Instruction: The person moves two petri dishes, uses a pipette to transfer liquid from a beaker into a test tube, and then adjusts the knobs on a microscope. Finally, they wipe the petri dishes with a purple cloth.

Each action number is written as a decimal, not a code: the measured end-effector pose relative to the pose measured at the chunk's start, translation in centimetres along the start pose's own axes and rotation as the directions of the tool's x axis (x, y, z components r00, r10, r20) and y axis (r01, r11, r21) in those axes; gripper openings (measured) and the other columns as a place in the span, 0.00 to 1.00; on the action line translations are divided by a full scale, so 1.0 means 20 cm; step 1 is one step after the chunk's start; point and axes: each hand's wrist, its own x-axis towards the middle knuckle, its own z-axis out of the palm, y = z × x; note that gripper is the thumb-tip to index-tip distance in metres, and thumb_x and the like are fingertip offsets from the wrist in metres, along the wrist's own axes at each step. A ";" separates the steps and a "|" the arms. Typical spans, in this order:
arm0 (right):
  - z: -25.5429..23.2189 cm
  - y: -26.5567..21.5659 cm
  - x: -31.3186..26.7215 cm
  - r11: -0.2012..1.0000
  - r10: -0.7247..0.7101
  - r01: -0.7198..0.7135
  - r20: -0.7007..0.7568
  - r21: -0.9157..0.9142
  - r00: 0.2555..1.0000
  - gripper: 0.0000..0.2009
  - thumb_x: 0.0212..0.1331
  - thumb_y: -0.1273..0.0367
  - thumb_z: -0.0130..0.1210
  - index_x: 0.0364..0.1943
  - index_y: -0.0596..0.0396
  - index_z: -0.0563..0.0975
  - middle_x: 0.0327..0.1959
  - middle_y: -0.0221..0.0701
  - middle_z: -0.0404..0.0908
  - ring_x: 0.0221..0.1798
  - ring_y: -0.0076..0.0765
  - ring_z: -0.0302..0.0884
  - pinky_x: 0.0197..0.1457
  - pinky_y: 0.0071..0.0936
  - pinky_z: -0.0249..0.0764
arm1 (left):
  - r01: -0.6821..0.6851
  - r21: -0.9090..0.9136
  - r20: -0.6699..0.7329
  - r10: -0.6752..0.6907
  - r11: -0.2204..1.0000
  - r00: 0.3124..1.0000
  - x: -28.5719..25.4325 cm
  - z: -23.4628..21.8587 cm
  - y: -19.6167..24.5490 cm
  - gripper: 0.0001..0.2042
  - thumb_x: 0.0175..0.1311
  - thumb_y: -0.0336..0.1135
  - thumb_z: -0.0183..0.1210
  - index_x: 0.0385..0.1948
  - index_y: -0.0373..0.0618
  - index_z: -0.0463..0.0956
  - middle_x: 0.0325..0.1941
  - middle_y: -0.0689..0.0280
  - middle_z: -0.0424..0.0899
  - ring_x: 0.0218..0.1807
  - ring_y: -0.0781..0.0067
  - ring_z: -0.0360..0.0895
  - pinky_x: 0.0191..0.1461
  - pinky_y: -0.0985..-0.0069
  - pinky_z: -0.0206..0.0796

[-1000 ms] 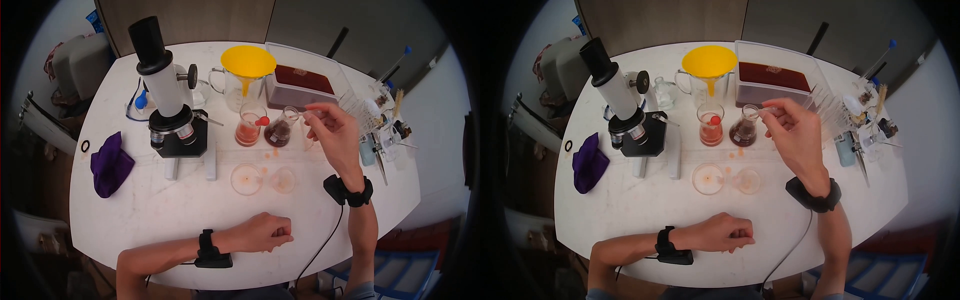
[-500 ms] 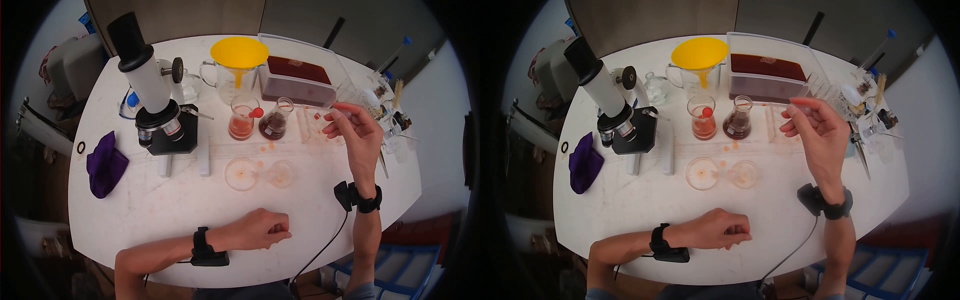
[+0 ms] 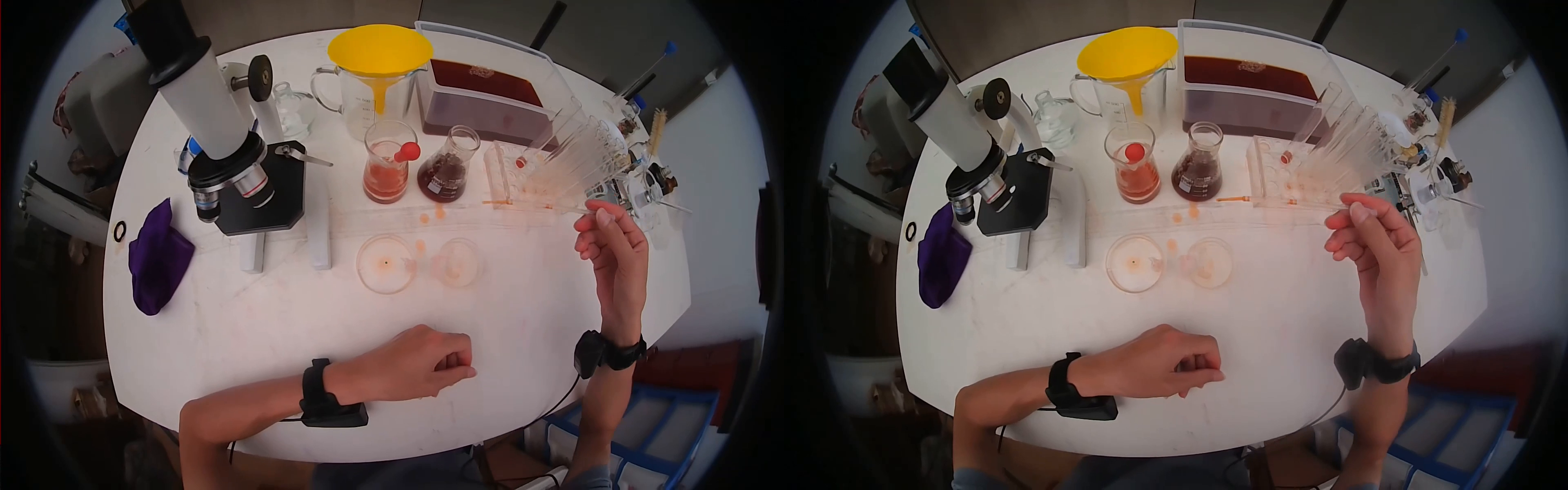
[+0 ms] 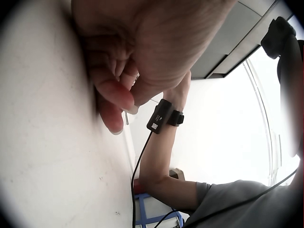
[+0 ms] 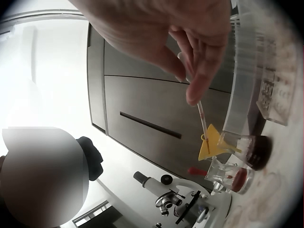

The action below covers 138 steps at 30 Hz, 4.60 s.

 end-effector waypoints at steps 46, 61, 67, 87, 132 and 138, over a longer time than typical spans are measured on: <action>0.55 -0.11 0.24 0.526 -0.519 0.606 0.339 -0.596 0.784 0.17 0.55 0.67 0.75 0.44 0.64 0.84 0.20 0.30 0.81 0.20 0.21 0.76 0.26 0.19 0.72 | -0.019 -0.064 0.005 0.019 0.998 1.000 0.00 0.01 -0.03 0.11 0.75 0.38 0.58 0.35 0.39 0.76 0.24 0.67 0.81 0.22 0.78 0.79 0.26 0.77 0.70; 0.75 -0.07 0.22 0.645 -0.377 0.611 0.504 -0.460 0.777 0.09 0.62 0.78 0.64 0.45 0.64 0.83 0.38 0.35 0.87 0.32 0.25 0.86 0.37 0.20 0.82 | -0.062 -0.050 0.007 0.062 0.997 0.998 0.01 0.02 -0.06 0.12 0.75 0.39 0.58 0.35 0.39 0.75 0.24 0.66 0.81 0.22 0.76 0.80 0.25 0.76 0.71; 0.66 -0.12 0.15 0.802 -0.350 0.493 0.405 -0.336 0.845 0.09 0.64 0.80 0.62 0.47 0.65 0.82 0.38 0.35 0.87 0.36 0.27 0.88 0.39 0.22 0.84 | -0.065 -0.043 0.010 0.066 0.997 0.998 0.01 0.02 -0.05 0.12 0.75 0.38 0.58 0.34 0.38 0.75 0.23 0.65 0.81 0.21 0.76 0.80 0.25 0.75 0.71; 0.44 -0.14 -0.04 0.981 -0.144 0.170 0.238 -0.096 0.961 0.10 0.65 0.82 0.58 0.50 0.71 0.79 0.39 0.46 0.87 0.36 0.36 0.88 0.40 0.28 0.85 | -0.061 -0.082 -0.018 0.060 0.995 0.998 0.00 0.02 -0.04 0.13 0.75 0.36 0.58 0.30 0.36 0.75 0.20 0.64 0.81 0.19 0.74 0.79 0.25 0.74 0.70; 0.62 -0.19 0.07 0.917 -0.310 0.357 0.245 -0.177 0.919 0.10 0.66 0.79 0.61 0.49 0.68 0.81 0.37 0.39 0.87 0.35 0.30 0.87 0.38 0.23 0.83 | -0.015 -0.027 0.029 0.015 1.000 0.999 0.00 0.01 -0.02 0.11 0.75 0.38 0.58 0.36 0.38 0.76 0.25 0.66 0.81 0.23 0.78 0.79 0.26 0.76 0.71; 0.80 -0.01 0.26 0.659 -0.382 0.599 0.483 -0.456 0.788 0.12 0.59 0.79 0.63 0.47 0.68 0.80 0.30 0.42 0.85 0.27 0.34 0.85 0.33 0.27 0.79 | -0.069 -0.088 -0.012 0.068 0.994 0.998 0.00 0.03 -0.05 0.14 0.76 0.39 0.58 0.33 0.37 0.75 0.23 0.66 0.79 0.21 0.76 0.79 0.24 0.75 0.70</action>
